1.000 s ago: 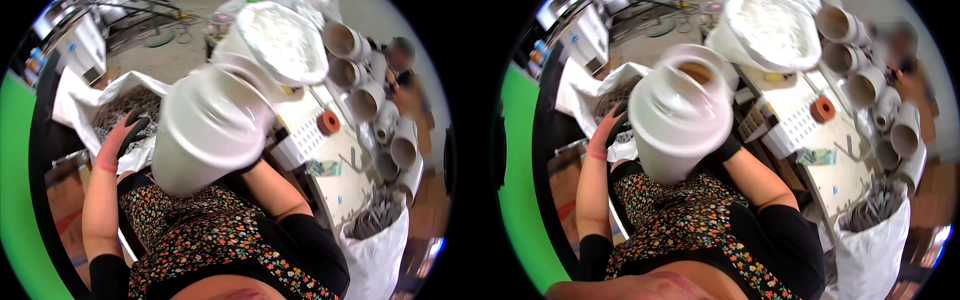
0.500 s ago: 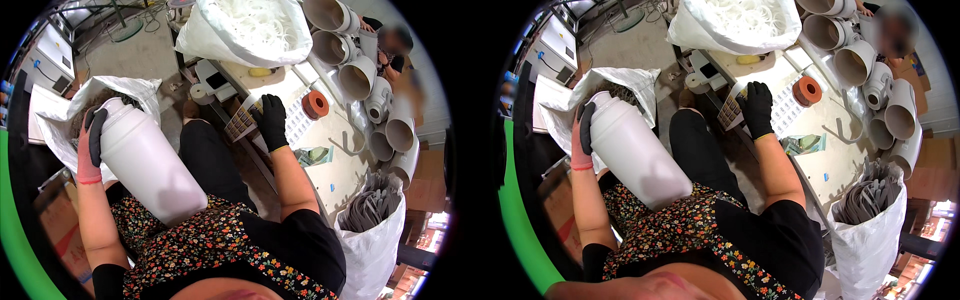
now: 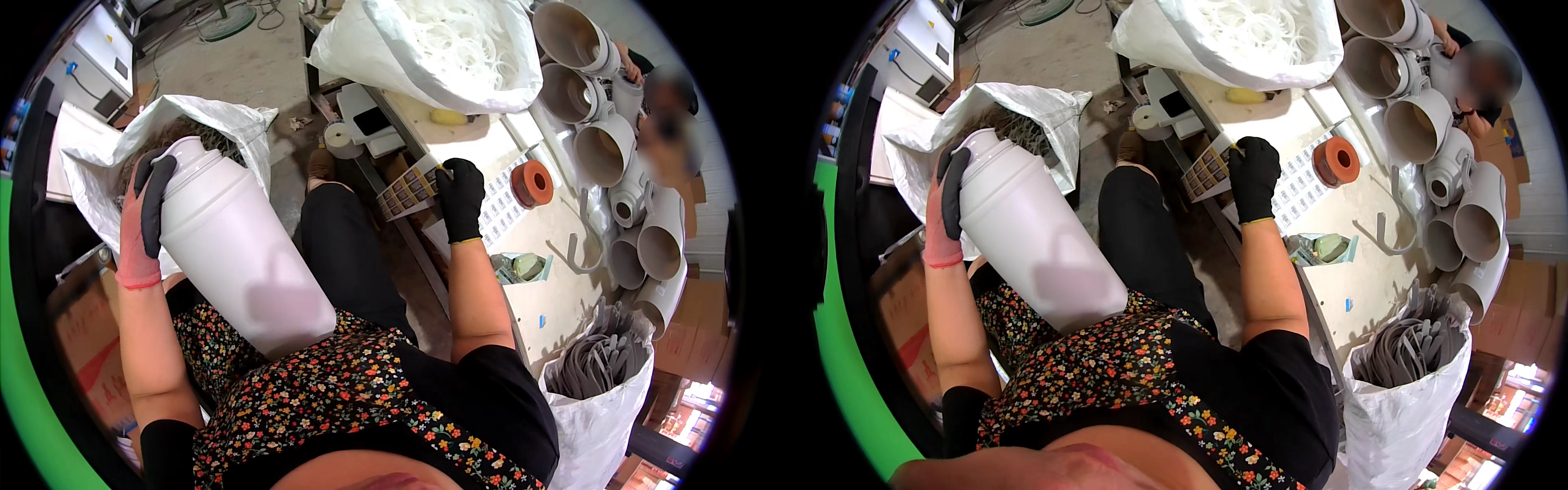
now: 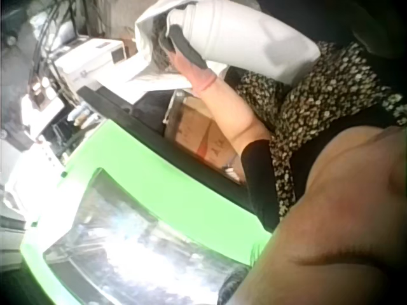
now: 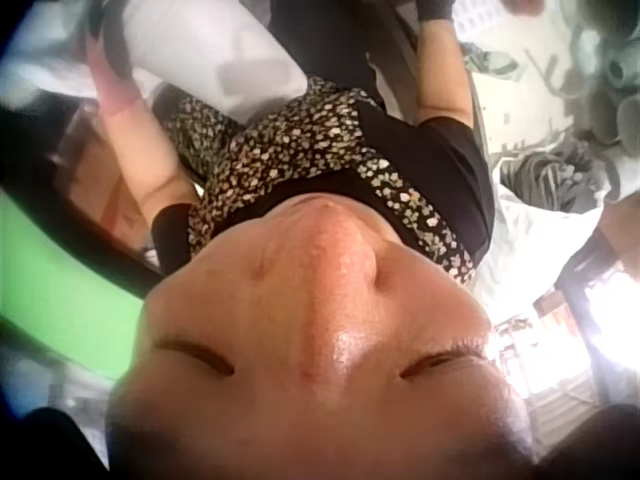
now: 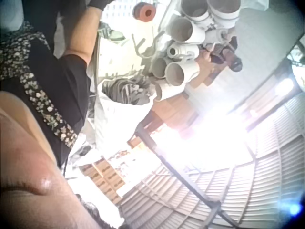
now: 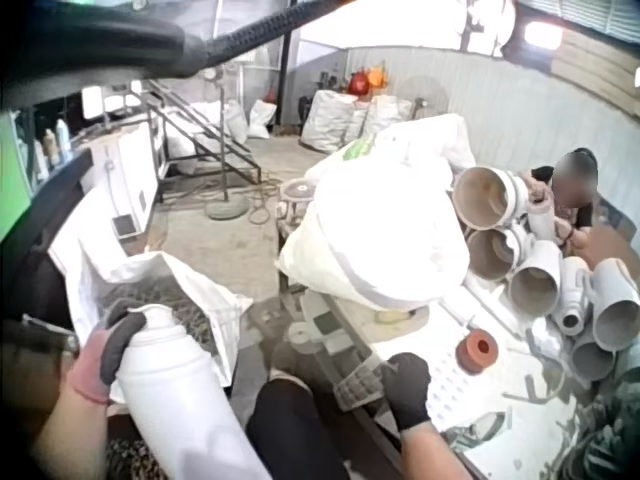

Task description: The person repeatedly picks up white plastic containers, applies a printed label to the side of each container, and places the labeled container into a cardboard box. The process involves peeling labels from a roll, smoothing them onto the container surface, and moving the finished items aside.

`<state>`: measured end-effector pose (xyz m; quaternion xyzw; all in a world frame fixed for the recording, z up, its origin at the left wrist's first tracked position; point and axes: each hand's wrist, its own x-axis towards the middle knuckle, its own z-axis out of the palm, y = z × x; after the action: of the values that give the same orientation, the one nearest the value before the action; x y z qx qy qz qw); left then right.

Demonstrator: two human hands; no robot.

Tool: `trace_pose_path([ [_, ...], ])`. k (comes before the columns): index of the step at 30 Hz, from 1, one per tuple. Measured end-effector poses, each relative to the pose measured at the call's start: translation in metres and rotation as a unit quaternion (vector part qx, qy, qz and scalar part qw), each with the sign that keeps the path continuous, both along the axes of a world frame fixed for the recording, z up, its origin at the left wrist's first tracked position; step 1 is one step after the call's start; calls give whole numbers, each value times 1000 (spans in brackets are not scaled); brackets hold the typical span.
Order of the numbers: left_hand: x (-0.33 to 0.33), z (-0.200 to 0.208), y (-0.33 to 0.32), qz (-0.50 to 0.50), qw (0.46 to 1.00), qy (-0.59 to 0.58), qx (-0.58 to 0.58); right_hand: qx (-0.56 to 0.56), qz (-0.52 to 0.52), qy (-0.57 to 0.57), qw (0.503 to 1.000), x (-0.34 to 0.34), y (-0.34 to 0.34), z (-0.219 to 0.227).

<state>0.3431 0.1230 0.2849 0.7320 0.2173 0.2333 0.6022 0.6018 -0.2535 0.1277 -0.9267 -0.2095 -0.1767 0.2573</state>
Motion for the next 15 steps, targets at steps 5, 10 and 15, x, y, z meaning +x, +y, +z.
trace_pose_path([
  [5, -15, 6, -2, 2, 999, -27, -27, -35, -11, 14, 999, 8, 3, 5],
  [10, -28, 10, -4, 14, 994, -69, -82, -107, -47, 87, 989, 27, 4, 9],
  [15, -39, 0, 7, 34, 993, -86, -71, -196, -17, 23, 980, 6, 22, 24],
])
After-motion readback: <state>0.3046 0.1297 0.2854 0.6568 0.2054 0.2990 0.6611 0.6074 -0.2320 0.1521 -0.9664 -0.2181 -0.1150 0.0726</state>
